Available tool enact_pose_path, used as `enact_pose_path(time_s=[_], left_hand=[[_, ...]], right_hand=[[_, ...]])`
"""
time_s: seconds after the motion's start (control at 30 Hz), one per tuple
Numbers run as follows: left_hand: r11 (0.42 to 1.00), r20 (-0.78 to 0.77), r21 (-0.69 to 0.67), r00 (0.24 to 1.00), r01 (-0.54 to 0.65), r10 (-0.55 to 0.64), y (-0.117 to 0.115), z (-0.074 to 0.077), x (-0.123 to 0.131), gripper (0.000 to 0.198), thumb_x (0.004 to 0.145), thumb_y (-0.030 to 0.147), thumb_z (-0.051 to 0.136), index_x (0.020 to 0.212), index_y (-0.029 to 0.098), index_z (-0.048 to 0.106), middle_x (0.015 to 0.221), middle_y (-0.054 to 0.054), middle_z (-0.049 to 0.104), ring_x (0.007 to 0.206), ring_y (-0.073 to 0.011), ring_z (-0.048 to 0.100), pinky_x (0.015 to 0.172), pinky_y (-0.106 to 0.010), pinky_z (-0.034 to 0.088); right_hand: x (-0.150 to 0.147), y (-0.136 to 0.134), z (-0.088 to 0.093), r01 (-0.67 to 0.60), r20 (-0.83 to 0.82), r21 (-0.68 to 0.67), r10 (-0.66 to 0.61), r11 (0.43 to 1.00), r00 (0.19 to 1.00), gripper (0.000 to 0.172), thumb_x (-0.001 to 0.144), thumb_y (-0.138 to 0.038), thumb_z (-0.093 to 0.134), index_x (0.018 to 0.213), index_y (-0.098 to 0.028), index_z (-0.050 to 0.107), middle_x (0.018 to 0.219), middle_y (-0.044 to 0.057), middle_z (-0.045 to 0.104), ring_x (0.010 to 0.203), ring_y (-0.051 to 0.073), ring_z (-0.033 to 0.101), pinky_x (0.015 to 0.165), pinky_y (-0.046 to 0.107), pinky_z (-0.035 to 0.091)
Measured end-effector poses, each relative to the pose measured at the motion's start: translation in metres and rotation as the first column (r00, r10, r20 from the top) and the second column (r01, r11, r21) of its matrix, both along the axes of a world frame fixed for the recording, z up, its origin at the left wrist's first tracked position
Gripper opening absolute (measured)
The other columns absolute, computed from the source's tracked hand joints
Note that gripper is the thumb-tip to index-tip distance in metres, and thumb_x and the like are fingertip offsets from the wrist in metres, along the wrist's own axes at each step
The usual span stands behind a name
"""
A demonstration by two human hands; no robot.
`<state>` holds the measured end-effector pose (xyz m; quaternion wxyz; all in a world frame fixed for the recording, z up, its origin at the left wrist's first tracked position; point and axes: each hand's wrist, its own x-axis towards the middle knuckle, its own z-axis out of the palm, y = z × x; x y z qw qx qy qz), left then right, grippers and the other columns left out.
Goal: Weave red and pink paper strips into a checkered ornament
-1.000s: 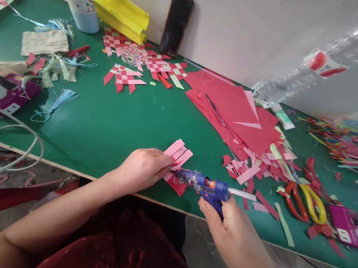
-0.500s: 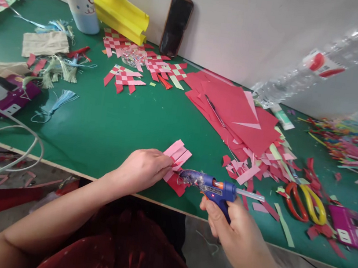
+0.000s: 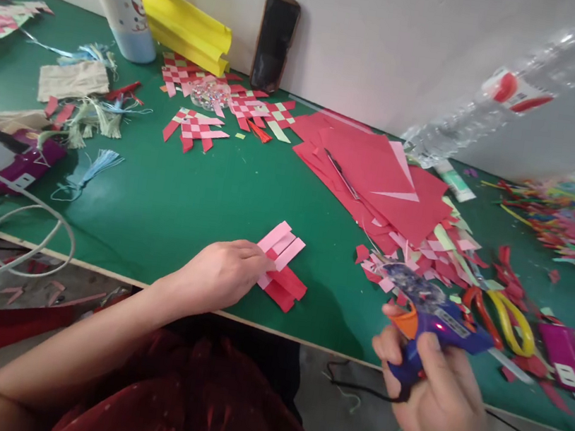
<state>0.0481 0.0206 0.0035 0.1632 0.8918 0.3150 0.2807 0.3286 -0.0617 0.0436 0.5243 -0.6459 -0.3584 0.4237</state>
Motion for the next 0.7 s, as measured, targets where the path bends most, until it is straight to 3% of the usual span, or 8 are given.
enact_pose_path(time_s=[0.07, 0.13, 0.2, 0.3, 0.4, 0.5, 0.63, 0.7], left_hand=[[0.999, -0.015, 0.027, 0.999, 0.04, -0.04, -0.001, 0.0, -0.001, 0.023, 0.098, 0.018, 0.043, 0.106, 0.015, 0.065, 0.102, -0.009, 0.072, 0.099, -0.0197, 0.067, 0.088, -0.033, 0.057], [0.996, -0.054, 0.052, 0.996, 0.07, -0.067, -0.002, 0.0, -0.001, 0.022, 0.099, 0.022, 0.045, 0.107, 0.015, 0.064, 0.105, -0.009, 0.07, 0.103, -0.0201, 0.066, 0.092, -0.034, 0.056], [0.993, -0.113, 0.071, 0.99, 0.093, -0.084, -0.003, 0.0, 0.0, 0.023, 0.099, 0.025, 0.045, 0.106, 0.014, 0.064, 0.103, -0.008, 0.069, 0.105, -0.0207, 0.064, 0.095, -0.036, 0.054], [0.99, -0.178, 0.09, 0.98, 0.108, -0.09, -0.006, 0.001, 0.002, 0.025, 0.099, 0.03, 0.046, 0.106, 0.014, 0.064, 0.101, -0.008, 0.068, 0.107, -0.0221, 0.063, 0.096, -0.037, 0.054], [0.991, -0.217, 0.102, 0.974, 0.092, -0.068, -0.008, 0.003, 0.004, 0.029, 0.099, 0.034, 0.046, 0.107, 0.013, 0.063, 0.104, -0.01, 0.067, 0.107, -0.0243, 0.062, 0.093, -0.039, 0.057], [0.993, -0.211, 0.089, 0.976, 0.072, -0.052, -0.01, 0.004, 0.004, 0.029, 0.098, 0.035, 0.047, 0.108, 0.013, 0.062, 0.105, -0.011, 0.066, 0.106, -0.0245, 0.062, 0.09, -0.039, 0.057], [0.996, 0.011, 0.09, 1.0, 0.015, -0.016, -0.013, 0.004, -0.003, 0.019, 0.098, 0.022, 0.048, 0.11, 0.015, 0.061, 0.111, -0.01, 0.065, 0.106, -0.0183, 0.062, 0.093, -0.031, 0.054], [0.992, 0.112, 0.066, 0.989, -0.105, 0.098, -0.013, 0.005, -0.01, 0.017, 0.097, 0.016, 0.049, 0.108, 0.016, 0.061, 0.109, -0.008, 0.066, 0.104, -0.0162, 0.062, 0.093, -0.03, 0.053]], right_hand=[[0.003, 0.001, -0.001, 0.027, 0.2, 0.02, -0.03, 0.999, 0.979, 0.026, 0.087, -0.045, 0.056, 0.103, -0.024, 0.061, 0.075, 0.001, 0.059, 0.05, 0.012, 0.045, 0.044, 0.026, 0.038], [0.004, 0.003, -0.003, 0.014, 0.442, 0.054, -0.037, 0.998, 0.896, 0.037, 0.088, -0.045, 0.057, 0.117, -0.023, 0.057, 0.079, 0.003, 0.061, 0.06, 0.016, 0.055, 0.053, 0.029, 0.047], [0.003, 0.007, -0.007, -0.04, 0.692, 0.102, -0.042, 0.994, 0.72, 0.049, 0.089, -0.042, 0.057, 0.133, -0.021, 0.049, 0.102, 0.011, 0.066, 0.085, 0.025, 0.065, 0.074, 0.039, 0.054], [0.001, 0.016, -0.015, -0.214, 0.926, 0.095, -0.008, 0.972, 0.377, 0.053, 0.093, -0.032, 0.05, 0.144, -0.021, 0.04, 0.129, 0.017, 0.059, 0.115, 0.032, 0.06, 0.094, 0.044, 0.05], [-0.003, 0.026, -0.024, -0.391, 0.988, 0.042, 0.019, 0.919, 0.153, 0.051, 0.095, -0.02, 0.043, 0.146, -0.02, 0.039, 0.127, 0.017, 0.061, 0.115, 0.03, 0.061, 0.096, 0.043, 0.051], [-0.006, 0.034, -0.031, -0.427, 1.0, -0.018, 0.012, 0.904, -0.018, 0.05, 0.093, -0.012, 0.043, 0.143, -0.02, 0.044, 0.12, 0.016, 0.062, 0.107, 0.029, 0.063, 0.093, 0.044, 0.052], [-0.004, 0.038, -0.034, -0.447, 0.995, -0.073, 0.034, 0.892, -0.095, 0.054, 0.091, -0.008, 0.043, 0.144, -0.02, 0.043, 0.12, 0.015, 0.059, 0.106, 0.028, 0.061, 0.093, 0.044, 0.051], [-0.002, 0.039, -0.034, -0.467, 0.994, -0.096, 0.063, 0.879, -0.086, 0.055, 0.092, -0.01, 0.044, 0.146, -0.019, 0.039, 0.12, 0.016, 0.058, 0.107, 0.029, 0.059, 0.093, 0.045, 0.05]])
